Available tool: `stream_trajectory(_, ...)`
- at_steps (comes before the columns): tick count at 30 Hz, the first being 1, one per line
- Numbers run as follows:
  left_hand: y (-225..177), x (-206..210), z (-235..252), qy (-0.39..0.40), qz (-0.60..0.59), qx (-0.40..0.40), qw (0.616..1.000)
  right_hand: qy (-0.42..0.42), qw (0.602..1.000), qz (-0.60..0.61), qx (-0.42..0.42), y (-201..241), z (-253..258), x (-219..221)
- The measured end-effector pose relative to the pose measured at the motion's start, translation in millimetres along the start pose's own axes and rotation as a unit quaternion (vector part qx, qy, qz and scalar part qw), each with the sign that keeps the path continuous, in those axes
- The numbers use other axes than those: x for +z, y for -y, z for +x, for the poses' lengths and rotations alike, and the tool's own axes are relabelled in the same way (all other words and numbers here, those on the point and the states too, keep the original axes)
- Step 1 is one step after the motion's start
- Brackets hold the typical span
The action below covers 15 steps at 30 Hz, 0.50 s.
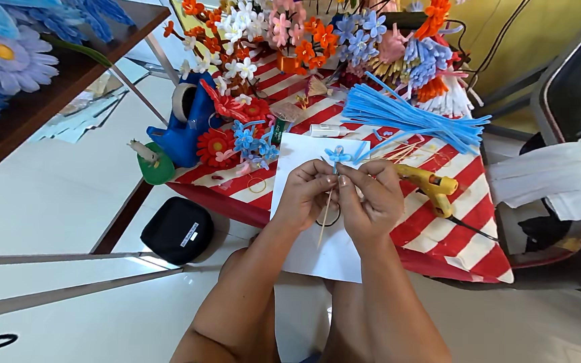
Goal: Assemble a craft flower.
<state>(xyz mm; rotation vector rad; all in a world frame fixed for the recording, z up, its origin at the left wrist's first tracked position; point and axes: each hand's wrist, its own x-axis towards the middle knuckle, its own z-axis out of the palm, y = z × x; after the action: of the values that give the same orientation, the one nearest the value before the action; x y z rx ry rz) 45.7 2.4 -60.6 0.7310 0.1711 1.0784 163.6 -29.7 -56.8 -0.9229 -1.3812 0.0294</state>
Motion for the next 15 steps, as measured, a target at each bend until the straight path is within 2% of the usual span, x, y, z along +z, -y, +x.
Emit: stream_trajectory(15,-0.8,-3.2,0.1,0.024,-0.028,-0.032,0.999,-0.018,0.999,-0.029,-0.031,-0.5,1.9,-0.3)
